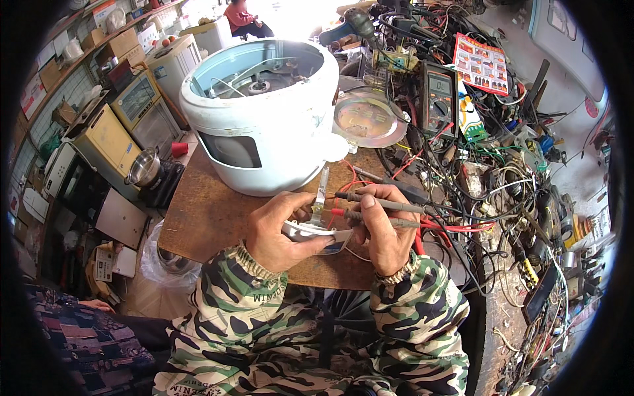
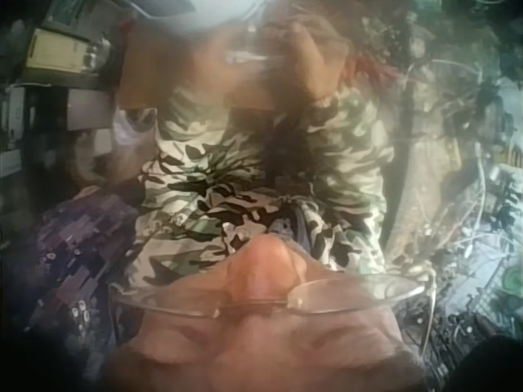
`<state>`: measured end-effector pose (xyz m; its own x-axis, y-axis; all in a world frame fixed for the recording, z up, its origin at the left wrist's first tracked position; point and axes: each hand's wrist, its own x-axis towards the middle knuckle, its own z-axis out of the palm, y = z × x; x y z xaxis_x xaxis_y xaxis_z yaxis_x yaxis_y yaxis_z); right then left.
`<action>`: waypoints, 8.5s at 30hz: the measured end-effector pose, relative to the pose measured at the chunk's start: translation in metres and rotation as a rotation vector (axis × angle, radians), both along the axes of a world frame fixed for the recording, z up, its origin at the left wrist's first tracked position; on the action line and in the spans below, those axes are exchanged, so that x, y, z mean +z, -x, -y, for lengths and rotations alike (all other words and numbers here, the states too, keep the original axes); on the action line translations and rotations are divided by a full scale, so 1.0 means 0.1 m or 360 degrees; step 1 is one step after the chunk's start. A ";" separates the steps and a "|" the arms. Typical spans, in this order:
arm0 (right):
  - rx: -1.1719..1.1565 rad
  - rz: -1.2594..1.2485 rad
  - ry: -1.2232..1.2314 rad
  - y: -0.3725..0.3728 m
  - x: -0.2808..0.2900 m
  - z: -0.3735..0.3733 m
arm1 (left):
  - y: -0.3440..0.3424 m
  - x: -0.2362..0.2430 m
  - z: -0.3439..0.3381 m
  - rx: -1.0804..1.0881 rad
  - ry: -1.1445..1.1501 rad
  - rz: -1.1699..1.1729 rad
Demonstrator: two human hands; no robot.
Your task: The person repairs a small white appliance by connecting wires to a control module using a screwdriver and multimeter probes. They tighten screws, test connections, and reattach the module to the appliance housing.
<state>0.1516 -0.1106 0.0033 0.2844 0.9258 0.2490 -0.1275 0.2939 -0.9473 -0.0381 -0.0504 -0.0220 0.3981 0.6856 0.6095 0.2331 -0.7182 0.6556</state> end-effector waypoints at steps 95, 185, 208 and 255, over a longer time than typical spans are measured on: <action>-0.0126 0.0764 -0.0876 -0.10 -0.11 0.08 | 0.21 -0.14 -0.17 -0.0595 0.1064 0.0707; -0.0119 0.0593 -0.0203 0.04 -0.13 -0.02 | 0.04 -0.02 0.02 -0.0010 0.0404 0.0052; -0.0114 0.0586 -0.0291 0.04 -0.10 -0.01 | 0.05 0.01 0.03 -0.0067 0.0441 0.0036; 0.0726 0.0853 0.0076 -0.27 0.18 -0.02 | 0.07 -0.06 -0.01 -0.0142 0.0499 0.0706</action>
